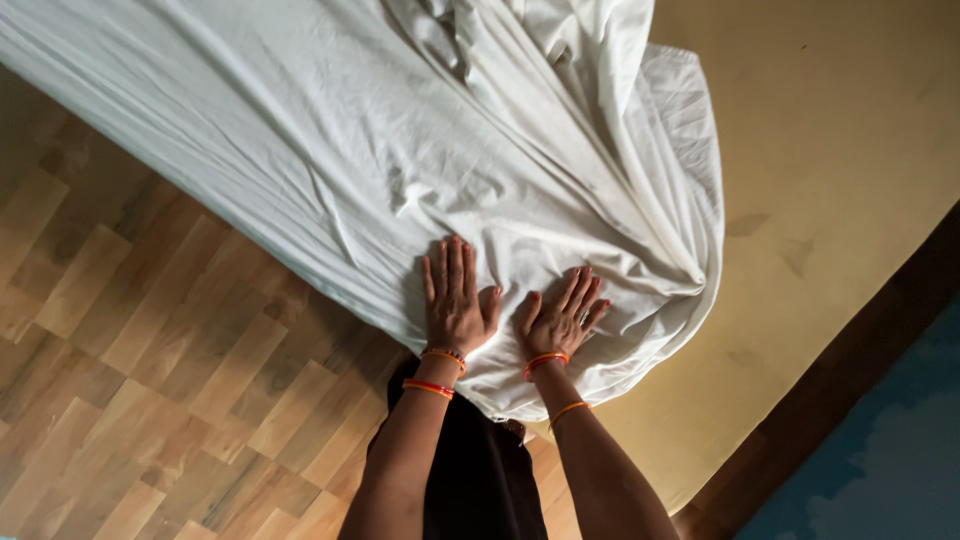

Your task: The person smooths and adjusts a white bed sheet on a mattress by hand. They pull the fabric taut and flatten wrinkles across the surface, working along the edges and corners to fit the sheet.

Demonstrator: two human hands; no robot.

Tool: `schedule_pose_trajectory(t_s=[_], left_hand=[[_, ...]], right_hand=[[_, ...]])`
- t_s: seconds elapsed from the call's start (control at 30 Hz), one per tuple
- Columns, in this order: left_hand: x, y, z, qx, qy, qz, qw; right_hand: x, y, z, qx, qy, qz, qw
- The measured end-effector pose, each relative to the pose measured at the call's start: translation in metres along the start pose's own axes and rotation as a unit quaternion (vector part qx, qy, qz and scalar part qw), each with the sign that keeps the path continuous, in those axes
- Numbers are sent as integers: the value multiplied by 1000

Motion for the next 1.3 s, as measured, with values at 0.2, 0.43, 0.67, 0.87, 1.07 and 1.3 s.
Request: schedule_pose_trajectory(t_s=[0.2, 0.43, 0.67, 0.87, 1.07, 1.3], left_hand=[[-2, 0, 0, 9, -20, 1, 1000], [-5, -1, 0, 7, -8, -3, 1000], [-7, -3, -1, 2, 11, -10, 1000], [-9, -3, -1, 3, 3, 0, 1000], [-7, -2, -2, -1, 21, 2, 1000], [-7, -1, -2, -5, 29, 6, 1000]], right_hand=[[0, 0, -1, -7, -8, 2, 1000], [-4, 2, 0, -16, -21, -20, 999], [-4, 1, 0, -10, -16, -11, 1000], [-5, 1, 2, -25, -28, -39, 999], [-1, 2, 0, -14, -33, -26, 999], [11, 16, 3, 70, -14, 69, 995]])
Point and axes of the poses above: each hand's wrist, its own z-axis towards the middle knuckle, its own x-axis out of the back of the hand, y = z × x, the point moved 1 cm from there along z, towards the middle knuckle, and after that the axes turned 14 degrees about -x, right-handed, at the moved point
